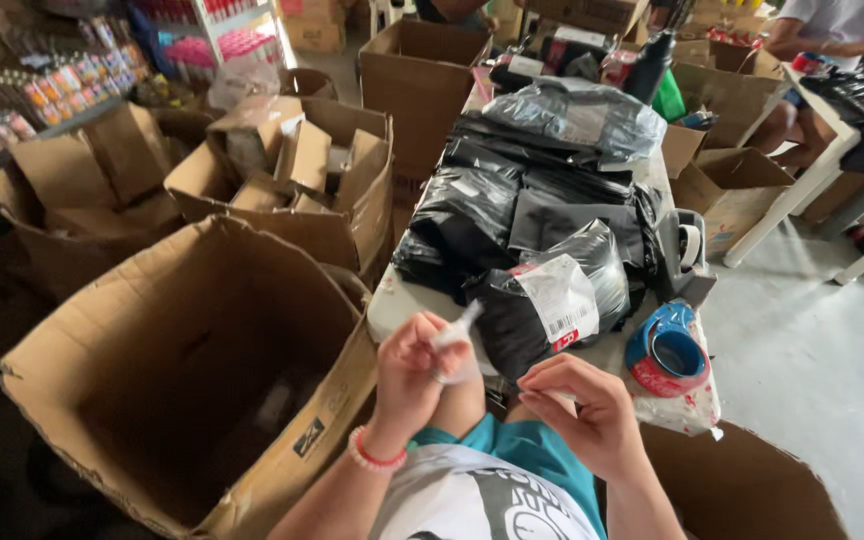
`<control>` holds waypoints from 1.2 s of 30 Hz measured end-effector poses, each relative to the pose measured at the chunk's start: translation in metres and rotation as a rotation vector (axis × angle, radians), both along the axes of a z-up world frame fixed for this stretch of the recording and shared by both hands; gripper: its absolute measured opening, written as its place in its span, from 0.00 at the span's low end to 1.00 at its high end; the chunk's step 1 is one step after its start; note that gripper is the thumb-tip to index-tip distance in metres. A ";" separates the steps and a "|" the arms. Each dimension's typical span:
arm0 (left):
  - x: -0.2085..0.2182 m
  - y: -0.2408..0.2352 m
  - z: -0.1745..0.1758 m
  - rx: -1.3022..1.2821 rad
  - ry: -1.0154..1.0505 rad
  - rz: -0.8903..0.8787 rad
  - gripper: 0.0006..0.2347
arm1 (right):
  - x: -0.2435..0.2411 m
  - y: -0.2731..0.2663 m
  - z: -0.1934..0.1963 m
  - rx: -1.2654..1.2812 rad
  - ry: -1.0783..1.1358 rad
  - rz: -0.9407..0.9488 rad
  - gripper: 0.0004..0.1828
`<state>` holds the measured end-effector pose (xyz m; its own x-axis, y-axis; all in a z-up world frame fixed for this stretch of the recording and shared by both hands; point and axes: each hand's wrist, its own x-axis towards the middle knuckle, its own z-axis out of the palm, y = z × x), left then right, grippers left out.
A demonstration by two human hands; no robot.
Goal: The person wraps an item in bubble wrap, places it inside a black plastic shipping bag, seals the bag with blue adhesive tape, and applies a shipping label to the outside.
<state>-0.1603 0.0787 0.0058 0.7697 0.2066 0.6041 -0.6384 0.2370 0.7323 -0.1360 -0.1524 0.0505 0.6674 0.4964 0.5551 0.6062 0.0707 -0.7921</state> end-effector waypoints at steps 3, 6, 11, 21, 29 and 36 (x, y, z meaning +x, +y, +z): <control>-0.010 -0.020 0.004 0.007 0.076 0.067 0.13 | -0.004 0.000 -0.002 0.163 0.174 0.103 0.09; -0.014 -0.039 0.003 -0.130 0.035 -0.033 0.12 | -0.005 0.002 -0.009 0.226 0.206 0.144 0.11; -0.015 -0.055 0.007 -0.134 0.032 -0.017 0.18 | -0.008 0.005 -0.029 0.360 0.269 0.148 0.06; -0.036 -0.064 0.071 0.538 -0.386 0.707 0.12 | -0.007 0.000 -0.030 0.475 0.343 0.055 0.07; -0.035 -0.069 0.054 0.466 -0.258 0.402 0.09 | -0.008 -0.002 -0.037 0.543 0.324 -0.008 0.07; -0.031 -0.069 0.053 0.450 -0.266 0.473 0.10 | -0.010 -0.002 -0.035 0.550 0.317 -0.024 0.11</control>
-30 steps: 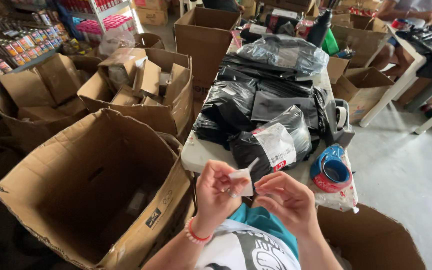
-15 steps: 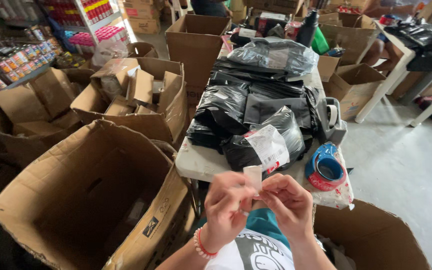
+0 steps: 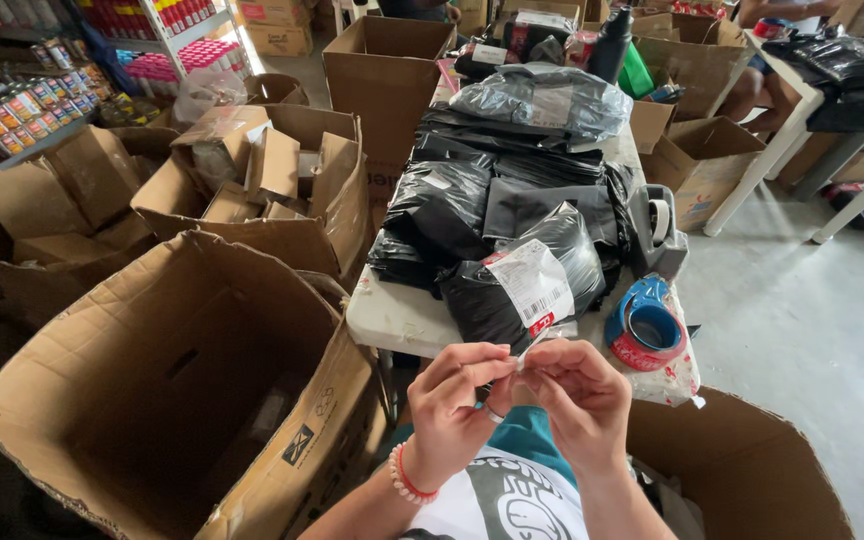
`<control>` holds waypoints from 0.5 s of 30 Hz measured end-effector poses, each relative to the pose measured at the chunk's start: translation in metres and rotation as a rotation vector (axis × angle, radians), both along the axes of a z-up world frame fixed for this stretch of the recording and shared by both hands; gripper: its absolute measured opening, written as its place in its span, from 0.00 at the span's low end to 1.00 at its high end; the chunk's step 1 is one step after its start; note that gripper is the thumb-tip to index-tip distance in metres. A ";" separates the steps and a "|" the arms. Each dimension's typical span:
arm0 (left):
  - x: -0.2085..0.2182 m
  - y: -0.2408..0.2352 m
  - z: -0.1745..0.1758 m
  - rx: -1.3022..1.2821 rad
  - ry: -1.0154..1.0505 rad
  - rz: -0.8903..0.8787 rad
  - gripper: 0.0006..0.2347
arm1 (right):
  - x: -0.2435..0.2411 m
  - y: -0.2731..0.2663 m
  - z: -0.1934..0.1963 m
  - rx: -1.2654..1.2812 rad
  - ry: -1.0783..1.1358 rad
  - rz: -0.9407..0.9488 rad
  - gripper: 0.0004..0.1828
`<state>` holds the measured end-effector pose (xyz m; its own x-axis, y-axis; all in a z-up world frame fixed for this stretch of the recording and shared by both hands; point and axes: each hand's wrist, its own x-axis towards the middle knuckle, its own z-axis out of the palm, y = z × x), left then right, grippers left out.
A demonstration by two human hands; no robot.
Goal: The person wraps an item in bubble wrap, places it inside a black plastic shipping bag, seals the bag with blue adhesive tape, and applies a shipping label to the outside.
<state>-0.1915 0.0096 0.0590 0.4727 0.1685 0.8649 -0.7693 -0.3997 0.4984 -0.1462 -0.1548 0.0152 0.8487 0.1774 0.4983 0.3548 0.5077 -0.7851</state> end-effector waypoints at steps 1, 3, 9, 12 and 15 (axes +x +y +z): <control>0.000 0.000 0.000 0.001 -0.013 -0.001 0.10 | 0.000 0.000 0.000 -0.001 0.001 0.002 0.11; 0.000 0.000 -0.001 -0.001 -0.023 -0.002 0.10 | 0.000 0.000 0.000 0.022 0.007 0.010 0.11; 0.000 0.002 0.004 0.115 -0.077 0.063 0.10 | -0.001 0.000 0.005 -0.051 -0.004 -0.066 0.10; -0.001 0.000 0.007 0.102 -0.084 0.054 0.10 | -0.005 0.001 0.009 -0.137 -0.124 -0.133 0.10; 0.000 0.001 0.009 0.079 -0.053 0.046 0.09 | -0.009 0.006 0.013 -0.108 -0.187 -0.113 0.11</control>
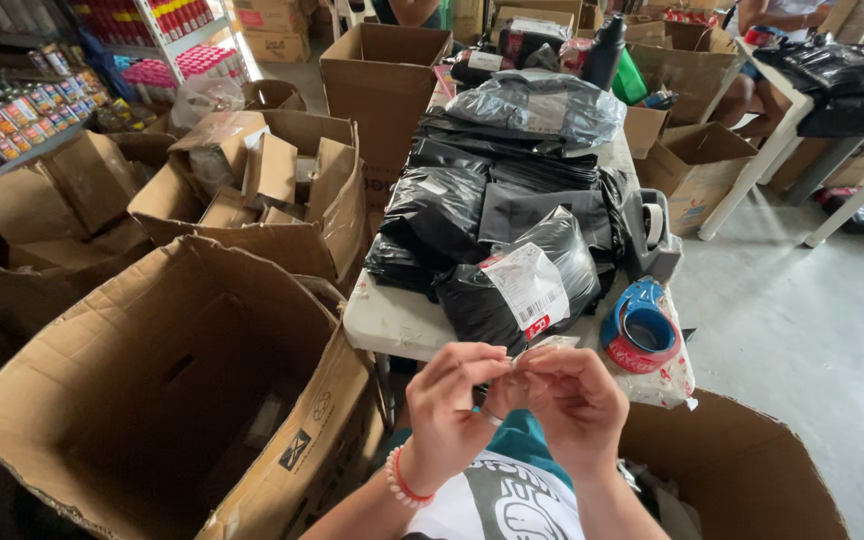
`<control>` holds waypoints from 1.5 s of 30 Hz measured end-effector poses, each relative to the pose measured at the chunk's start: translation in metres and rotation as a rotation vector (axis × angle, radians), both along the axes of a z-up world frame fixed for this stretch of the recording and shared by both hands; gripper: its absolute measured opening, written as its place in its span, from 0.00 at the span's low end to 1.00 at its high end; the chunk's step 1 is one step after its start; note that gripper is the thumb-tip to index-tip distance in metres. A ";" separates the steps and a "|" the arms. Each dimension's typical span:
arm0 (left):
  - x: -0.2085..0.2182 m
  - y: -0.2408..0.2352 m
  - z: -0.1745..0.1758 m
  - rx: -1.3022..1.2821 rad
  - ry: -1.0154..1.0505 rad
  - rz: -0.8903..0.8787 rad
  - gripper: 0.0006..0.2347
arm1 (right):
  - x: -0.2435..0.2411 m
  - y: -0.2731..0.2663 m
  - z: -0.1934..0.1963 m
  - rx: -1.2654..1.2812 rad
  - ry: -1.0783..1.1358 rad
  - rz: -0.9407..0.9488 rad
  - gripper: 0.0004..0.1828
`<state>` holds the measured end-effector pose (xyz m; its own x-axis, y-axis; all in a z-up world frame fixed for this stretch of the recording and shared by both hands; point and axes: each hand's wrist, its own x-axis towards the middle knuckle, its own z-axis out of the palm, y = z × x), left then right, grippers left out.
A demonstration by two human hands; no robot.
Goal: The person wraps an item in bubble wrap, places it inside a black plastic shipping bag, seals the bag with blue adhesive tape, and applies a shipping label to the outside.
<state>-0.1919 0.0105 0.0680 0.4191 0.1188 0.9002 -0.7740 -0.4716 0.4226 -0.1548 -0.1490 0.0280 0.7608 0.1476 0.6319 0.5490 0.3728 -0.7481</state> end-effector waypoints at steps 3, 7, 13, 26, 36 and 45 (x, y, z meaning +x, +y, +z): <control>0.003 0.003 -0.006 -0.102 0.127 -0.104 0.07 | -0.002 0.004 0.002 -0.021 -0.060 0.033 0.12; 0.011 0.007 -0.022 -0.342 0.355 -0.445 0.01 | -0.004 0.007 0.009 -0.090 -0.057 -0.070 0.12; 0.024 0.013 -0.036 -0.492 0.437 -0.433 0.04 | 0.006 -0.014 0.032 -0.449 -0.323 -0.431 0.10; 0.028 0.007 -0.027 -0.391 0.360 -0.395 0.04 | 0.053 -0.212 -0.028 -1.767 0.927 -0.655 0.11; 0.030 -0.021 -0.038 0.306 0.202 -0.317 0.09 | 0.043 -0.128 -0.053 -0.757 0.333 -0.066 0.35; 0.041 -0.006 -0.049 0.614 0.107 -0.298 0.12 | 0.058 -0.090 -0.087 -0.020 0.528 0.261 0.08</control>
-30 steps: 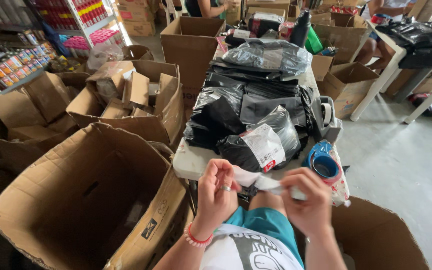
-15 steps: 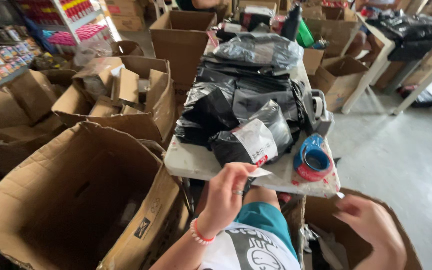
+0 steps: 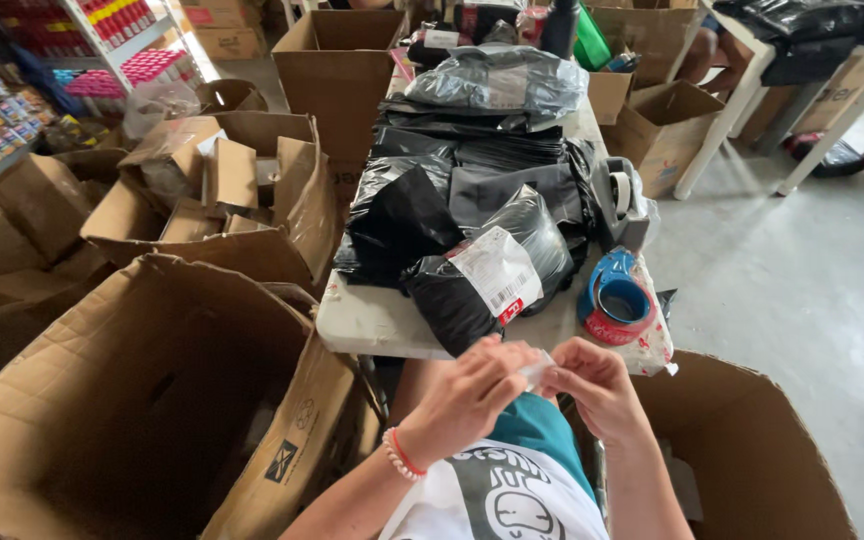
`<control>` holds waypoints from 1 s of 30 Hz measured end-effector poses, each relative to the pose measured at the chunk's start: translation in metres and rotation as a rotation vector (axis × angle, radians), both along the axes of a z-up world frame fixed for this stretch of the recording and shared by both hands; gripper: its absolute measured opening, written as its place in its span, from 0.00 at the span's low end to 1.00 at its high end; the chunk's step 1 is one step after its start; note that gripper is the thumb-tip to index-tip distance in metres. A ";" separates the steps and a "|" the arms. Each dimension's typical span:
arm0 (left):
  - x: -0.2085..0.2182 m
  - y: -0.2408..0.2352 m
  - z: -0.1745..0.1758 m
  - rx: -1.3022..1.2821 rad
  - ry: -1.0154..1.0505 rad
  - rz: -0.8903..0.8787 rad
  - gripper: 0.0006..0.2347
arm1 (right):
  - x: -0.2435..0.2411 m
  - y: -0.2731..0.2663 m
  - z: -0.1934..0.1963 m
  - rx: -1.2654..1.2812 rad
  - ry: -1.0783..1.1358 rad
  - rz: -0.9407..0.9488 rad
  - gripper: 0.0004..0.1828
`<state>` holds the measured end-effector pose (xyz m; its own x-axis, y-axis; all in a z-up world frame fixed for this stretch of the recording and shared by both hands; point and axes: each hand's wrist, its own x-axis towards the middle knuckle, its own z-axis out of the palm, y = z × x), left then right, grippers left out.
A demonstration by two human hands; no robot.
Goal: The person wraps an item in bubble wrap, places it inside a black plastic shipping bag, seals the bag with blue adhesive tape, and applies a shipping label to the outside.
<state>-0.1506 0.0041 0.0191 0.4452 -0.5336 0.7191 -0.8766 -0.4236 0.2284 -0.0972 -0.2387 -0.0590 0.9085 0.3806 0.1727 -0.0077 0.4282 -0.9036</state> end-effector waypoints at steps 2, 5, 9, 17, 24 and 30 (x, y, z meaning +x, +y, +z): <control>0.011 0.003 -0.002 -0.027 -0.133 0.100 0.11 | 0.005 0.004 -0.004 -0.073 -0.100 -0.118 0.06; 0.041 0.008 -0.007 -0.164 -0.052 0.184 0.10 | 0.030 0.010 -0.009 -0.373 -0.076 -0.305 0.05; 0.083 0.006 -0.020 -0.158 -0.025 0.429 0.18 | 0.065 0.023 -0.020 -0.308 -0.125 -0.289 0.06; 0.110 0.023 -0.040 -0.157 0.060 0.566 0.14 | 0.069 0.036 -0.012 0.221 0.076 0.070 0.07; 0.106 0.020 -0.035 -0.144 -0.015 0.563 0.14 | 0.065 0.054 0.019 -0.173 -0.152 -0.067 0.06; 0.103 0.021 -0.040 -0.135 0.009 0.563 0.15 | 0.059 0.050 0.018 -0.065 -0.077 0.150 0.10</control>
<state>-0.0478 0.0247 -0.0209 0.6404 -0.1165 0.7592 -0.5222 -0.7909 0.3191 -0.0387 -0.1888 -0.0406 0.8256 0.5239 0.2096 0.0028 0.3677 -0.9300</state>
